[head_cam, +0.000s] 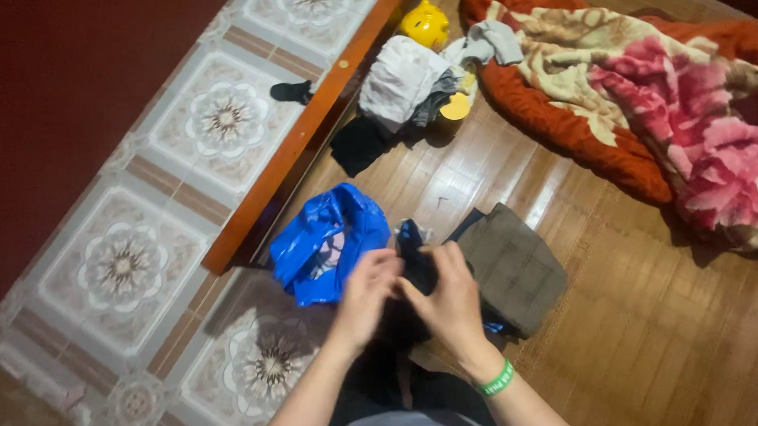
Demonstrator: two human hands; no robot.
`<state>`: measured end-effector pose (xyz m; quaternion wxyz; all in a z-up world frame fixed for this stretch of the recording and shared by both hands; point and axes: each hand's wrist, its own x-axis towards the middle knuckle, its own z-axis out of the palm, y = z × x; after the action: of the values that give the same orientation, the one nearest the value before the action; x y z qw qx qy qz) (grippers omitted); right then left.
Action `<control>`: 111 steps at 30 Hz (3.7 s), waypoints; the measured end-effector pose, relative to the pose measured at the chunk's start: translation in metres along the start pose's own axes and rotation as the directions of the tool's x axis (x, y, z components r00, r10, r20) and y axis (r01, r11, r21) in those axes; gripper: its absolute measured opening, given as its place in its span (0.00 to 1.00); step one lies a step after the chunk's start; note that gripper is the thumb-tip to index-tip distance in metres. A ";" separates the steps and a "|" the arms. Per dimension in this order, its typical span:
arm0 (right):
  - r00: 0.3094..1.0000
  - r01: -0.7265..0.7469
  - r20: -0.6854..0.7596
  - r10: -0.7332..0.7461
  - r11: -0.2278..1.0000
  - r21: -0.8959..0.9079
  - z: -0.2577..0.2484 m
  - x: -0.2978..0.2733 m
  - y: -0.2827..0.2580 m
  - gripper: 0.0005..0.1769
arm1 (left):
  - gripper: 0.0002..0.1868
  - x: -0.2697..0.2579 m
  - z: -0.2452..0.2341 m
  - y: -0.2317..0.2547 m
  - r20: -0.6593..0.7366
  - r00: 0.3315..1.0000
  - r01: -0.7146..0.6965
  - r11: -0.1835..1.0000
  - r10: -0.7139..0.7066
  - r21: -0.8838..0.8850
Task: The person removes a dark garment with blue stripes from a blue plastic bag, unfolds it, and folds it neatly on a wooden table. The person then removes a black sock from the bag, unfolds it, and folds it on the table.
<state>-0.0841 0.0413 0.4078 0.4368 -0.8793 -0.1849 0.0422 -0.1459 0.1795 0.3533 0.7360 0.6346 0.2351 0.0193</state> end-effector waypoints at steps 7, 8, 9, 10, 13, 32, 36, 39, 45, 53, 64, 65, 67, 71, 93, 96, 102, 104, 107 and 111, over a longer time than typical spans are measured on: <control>0.986 -0.014 0.168 -0.013 0.987 0.159 -0.012 -0.010 -0.003 0.27 | 0.23 -0.008 0.011 0.008 -0.004 0.991 0.133 0.967 -0.137 -0.216; 0.965 -0.222 0.209 0.157 0.913 0.341 -0.017 -0.010 -0.008 0.29 | 0.23 -0.008 0.011 0.005 -0.003 0.988 0.148 0.948 -0.155 -0.281; 0.908 -0.414 0.279 0.312 0.764 0.495 -0.022 -0.011 -0.014 0.31 | 0.23 -0.009 0.009 0.002 0.000 0.985 0.164 0.924 -0.175 -0.345; 0.907 -0.417 0.283 0.313 0.765 0.491 -0.027 -0.011 -0.013 0.31 | 0.23 -0.012 0.012 0.007 -0.003 0.984 0.166 0.923 -0.178 -0.348; 0.867 -0.463 0.341 0.363 0.840 0.283 -0.043 -0.008 -0.008 0.30 | 0.26 -0.015 0.019 0.014 0.049 0.987 0.160 0.909 -0.154 -0.384; 0.902 -0.382 0.293 0.318 0.903 0.195 -0.086 0.002 -0.003 0.25 | 0.30 0.036 -0.003 0.010 0.258 0.956 -0.291 0.396 0.137 0.871; 0.886 -0.290 0.361 0.290 0.955 -0.056 -0.092 0.007 -0.023 0.49 | 0.24 0.032 0.006 0.051 0.249 0.928 -0.372 0.670 0.276 0.643; 0.889 -0.187 0.302 0.344 0.876 -0.445 -0.068 0.006 0.042 0.33 | 0.28 0.008 0.023 0.076 0.315 0.943 -0.253 0.849 0.108 0.465; 0.983 -0.122 0.139 0.117 0.992 0.028 -0.084 0.023 0.043 0.39 | 0.34 0.016 0.026 0.074 0.405 0.910 -0.310 0.793 0.088 0.524; 0.937 -0.283 0.263 0.231 0.941 0.184 -0.080 0.015 -0.002 0.33 | 0.29 0.052 0.001 0.061 0.201 0.925 -0.360 0.570 0.324 0.738; 0.974 -0.207 0.096 0.204 0.978 0.023 -0.078 0.016 0.042 0.40 | 0.35 0.038 0.024 0.059 0.309 0.946 -0.297 0.643 0.097 0.706; 0.929 -0.362 0.117 0.351 0.928 0.086 -0.078 0.016 0.031 0.35 | 0.32 0.042 0.023 0.056 0.279 0.951 -0.304 0.546 0.131 0.780; 0.862 -0.504 0.146 0.485 0.851 0.147 -0.080 0.017 0.005 0.30 | 0.29 0.045 0.021 0.063 0.253 0.952 -0.304 0.440 0.171 0.845; 0.865 -0.489 0.271 0.421 0.827 0.276 -0.082 0.015 -0.002 0.28 | 0.22 0.050 0.018 0.072 0.188 0.961 -0.276 0.703 0.201 0.655; 0.874 -0.293 0.285 0.394 0.894 -0.339 -0.082 0.003 0.035 0.33 | 0.19 0.031 0.026 0.079 0.273 0.959 -0.203 0.865 0.080 0.459; 0.943 -0.319 0.056 0.328 0.940 -0.122 -0.083 0.000 0.052 0.22 | 0.28 0.017 0.030 0.089 0.339 0.939 -0.231 0.817 0.046 0.528; 0.900 -0.435 0.177 0.399 0.786 0.440 -0.078 -0.004 0.012 0.12 | 0.26 0.050 0.023 0.031 0.289 0.944 -0.330 0.525 0.162 0.785; 0.887 -0.454 0.265 0.378 0.817 0.356 -0.083 -0.004 0.009 0.15 | 0.24 0.052 0.027 0.036 0.262 0.946 -0.323 0.604 0.189 0.729; 0.883 -0.422 0.303 0.359 0.890 0.175 -0.080 0.000 0.011 0.23 | 0.23 0.055 0.029 0.033 0.214 0.954 -0.298 0.738 0.209 0.606; 0.944 -0.317 0.052 0.326 0.939 -0.134 -0.075 0.004 0.041 0.21 | 0.26 0.028 0.042 0.064 0.167 0.975 -0.217 0.792 0.147 0.570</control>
<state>-0.0513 -0.0361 0.4216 0.3615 -0.9210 -0.0570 0.1335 -0.0882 0.1626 0.4085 0.5119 0.8497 0.1250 -0.0192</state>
